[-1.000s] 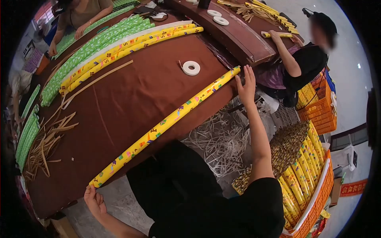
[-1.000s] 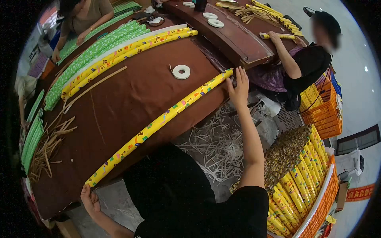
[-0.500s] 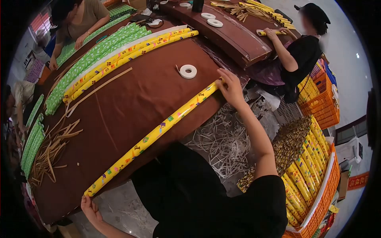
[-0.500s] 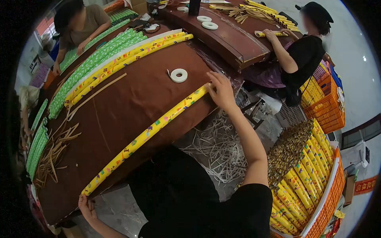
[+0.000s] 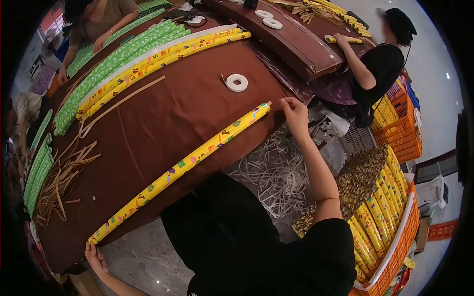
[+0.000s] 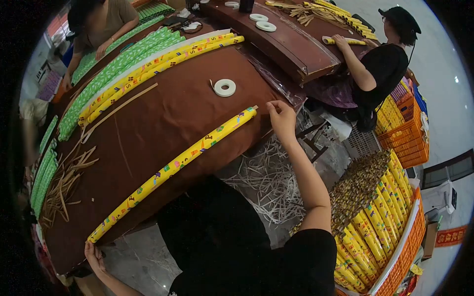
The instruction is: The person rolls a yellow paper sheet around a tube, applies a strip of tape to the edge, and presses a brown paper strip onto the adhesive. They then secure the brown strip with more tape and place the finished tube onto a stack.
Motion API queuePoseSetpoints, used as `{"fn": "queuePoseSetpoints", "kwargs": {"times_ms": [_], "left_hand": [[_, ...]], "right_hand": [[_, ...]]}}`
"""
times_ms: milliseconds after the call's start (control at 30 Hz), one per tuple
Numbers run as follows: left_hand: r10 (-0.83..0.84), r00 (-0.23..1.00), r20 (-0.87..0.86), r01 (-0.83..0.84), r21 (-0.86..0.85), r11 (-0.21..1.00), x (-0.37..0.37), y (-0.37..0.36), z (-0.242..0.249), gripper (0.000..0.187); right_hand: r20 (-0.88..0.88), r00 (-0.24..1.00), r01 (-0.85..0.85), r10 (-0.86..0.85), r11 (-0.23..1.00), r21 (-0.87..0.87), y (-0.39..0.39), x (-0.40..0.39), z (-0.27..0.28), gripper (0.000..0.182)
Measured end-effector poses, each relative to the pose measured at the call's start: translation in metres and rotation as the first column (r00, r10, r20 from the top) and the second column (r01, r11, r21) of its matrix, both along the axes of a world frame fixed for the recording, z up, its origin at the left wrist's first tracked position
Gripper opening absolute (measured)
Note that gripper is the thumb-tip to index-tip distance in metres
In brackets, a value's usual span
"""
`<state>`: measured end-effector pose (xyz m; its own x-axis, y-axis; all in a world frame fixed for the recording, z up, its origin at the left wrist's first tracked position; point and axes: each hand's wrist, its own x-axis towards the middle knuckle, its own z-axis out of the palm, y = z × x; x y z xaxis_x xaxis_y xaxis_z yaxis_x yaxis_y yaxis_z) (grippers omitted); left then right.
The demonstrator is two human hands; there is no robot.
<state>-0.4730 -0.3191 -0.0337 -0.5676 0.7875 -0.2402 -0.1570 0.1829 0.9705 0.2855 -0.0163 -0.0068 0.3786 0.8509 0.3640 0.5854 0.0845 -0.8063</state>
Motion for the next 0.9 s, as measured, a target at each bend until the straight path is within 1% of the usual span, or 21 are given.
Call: {"fn": "queuePoseSetpoints", "kwargs": {"times_ms": [33, 67, 133, 167, 200, 267, 300, 333, 367, 400, 433, 500, 533, 600, 667, 733, 767, 800, 833, 867, 900], "left_hand": [[-0.003, 1.000, 0.001, 0.003, -0.001, 1.000, -0.001, 0.000, 0.000, 0.012], [0.000, 1.000, 0.010, 0.000, -0.006, 1.000, -0.001, 0.000, 0.000, 0.013], [0.001, 1.000, 0.019, 0.000, -0.013, 1.000, -0.004, -0.002, -0.003, 0.014], [0.033, 0.999, 0.025, -0.033, -0.004, 0.999, -0.010, -0.003, -0.008, 0.015], [0.064, 0.997, 0.032, -0.064, 0.005, 0.998, -0.012, -0.002, -0.010, 0.015], [0.057, 0.998, 0.033, -0.058, 0.014, 0.998, -0.011, -0.003, -0.010, 0.015], [0.057, 0.998, 0.034, -0.058, 0.024, 0.998, -0.006, -0.002, -0.007, 0.015], [0.053, 0.998, 0.031, -0.053, 0.022, 0.998, 0.000, -0.001, -0.004, 0.015], [0.088, 0.996, 0.003, -0.088, 0.001, 0.996, 0.009, 0.001, 0.001, 0.016], [0.123, 0.992, -0.025, -0.123, -0.020, 0.992, 0.013, 0.003, 0.005, 0.017], [0.120, 0.992, -0.029, -0.120, -0.018, 0.993, 0.010, 0.002, 0.006, 0.017], [0.255, 0.967, -0.021, -0.256, -0.019, 0.967, 0.004, -0.008, 0.003, 0.033], [0.253, 0.967, -0.026, -0.253, -0.016, 0.967, 0.001, -0.010, 0.002, 0.033], [0.504, 0.863, -0.021, -0.500, 0.101, 0.860, -0.005, -0.013, -0.002, 0.025], [0.495, 0.868, -0.024, -0.488, 0.135, 0.862, -0.022, -0.022, -0.006, 0.028], [0.502, 0.865, 0.016, -0.495, 0.198, 0.846, -0.043, -0.030, -0.013, 0.036], [0.513, 0.857, 0.051, -0.509, 0.241, 0.826, -0.046, -0.033, -0.016, 0.034], [0.522, 0.849, 0.085, -0.523, 0.284, 0.804, -0.042, -0.033, -0.012, 0.032], [0.545, 0.837, 0.044, -0.536, 0.267, 0.801, -0.055, -0.039, -0.018, 0.034], [0.532, 0.841, 0.097, -0.534, 0.305, 0.789, -0.060, -0.044, -0.022, 0.036], [0.515, 0.845, 0.147, -0.532, 0.343, 0.774, -0.047, -0.045, -0.017, 0.037]], "right_hand": [[-0.128, 0.991, -0.048, 0.035, 0.994, -0.096, -0.005, -0.002, 0.004, 0.021], [-0.127, 0.991, -0.045, 0.032, 0.994, -0.097, -0.009, -0.005, 0.009, 0.021], [-0.379, 0.918, -0.221, 0.112, 0.941, -0.255, -0.017, -0.010, 0.017, 0.022], [-0.379, 0.919, -0.217, 0.108, 0.942, -0.256, -0.018, -0.013, 0.019, 0.022], [-0.405, 0.906, -0.247, 0.124, 0.931, -0.268, -0.018, -0.016, 0.020, 0.022], [-0.491, 0.859, -0.316, 0.146, 0.905, -0.284, -0.017, -0.016, 0.019, 0.024], [-0.493, 0.859, -0.313, 0.141, 0.906, -0.285, -0.016, -0.016, 0.019, 0.024], [-0.512, 0.844, -0.350, 0.161, 0.889, -0.297, -0.015, -0.016, 0.019, 0.024], [-0.531, 0.828, -0.387, 0.182, 0.870, -0.306, -0.015, -0.017, 0.019, 0.023], [-0.535, 0.826, -0.386, 0.179, 0.871, -0.304, -0.015, -0.019, 0.018, 0.023], [-0.556, 0.808, -0.384, 0.198, 0.892, -0.240, -0.019, -0.023, 0.017, 0.022], [-0.603, 0.765, -0.365, 0.227, 0.924, -0.114, -0.029, -0.036, 0.025, 0.018], [-0.607, 0.762, -0.363, 0.226, 0.925, -0.111, -0.036, -0.045, 0.033, 0.018], [-0.679, 0.656, -0.383, 0.330, 0.920, 0.077, -0.047, -0.061, 0.050, 0.017], [-0.691, 0.634, -0.404, 0.346, 0.911, 0.086, -0.057, -0.073, 0.066, 0.017], [-0.622, 0.532, -0.475, 0.574, 0.811, 0.341, -0.063, -0.089, 0.078, 0.018], [-0.639, 0.460, -0.501, 0.617, 0.774, 0.388, -0.068, -0.097, 0.090, 0.020], [-0.616, 0.454, -0.493, 0.644, 0.757, 0.429, -0.071, -0.106, 0.095, 0.021], [-0.592, 0.447, -0.485, 0.670, 0.738, 0.469, -0.073, -0.114, 0.098, 0.021], [-0.534, 0.496, -0.475, 0.685, 0.729, 0.493, -0.075, -0.122, 0.100, 0.021], [-0.522, 0.488, -0.486, 0.699, 0.715, 0.503, -0.077, -0.128, 0.105, 0.020]]}}
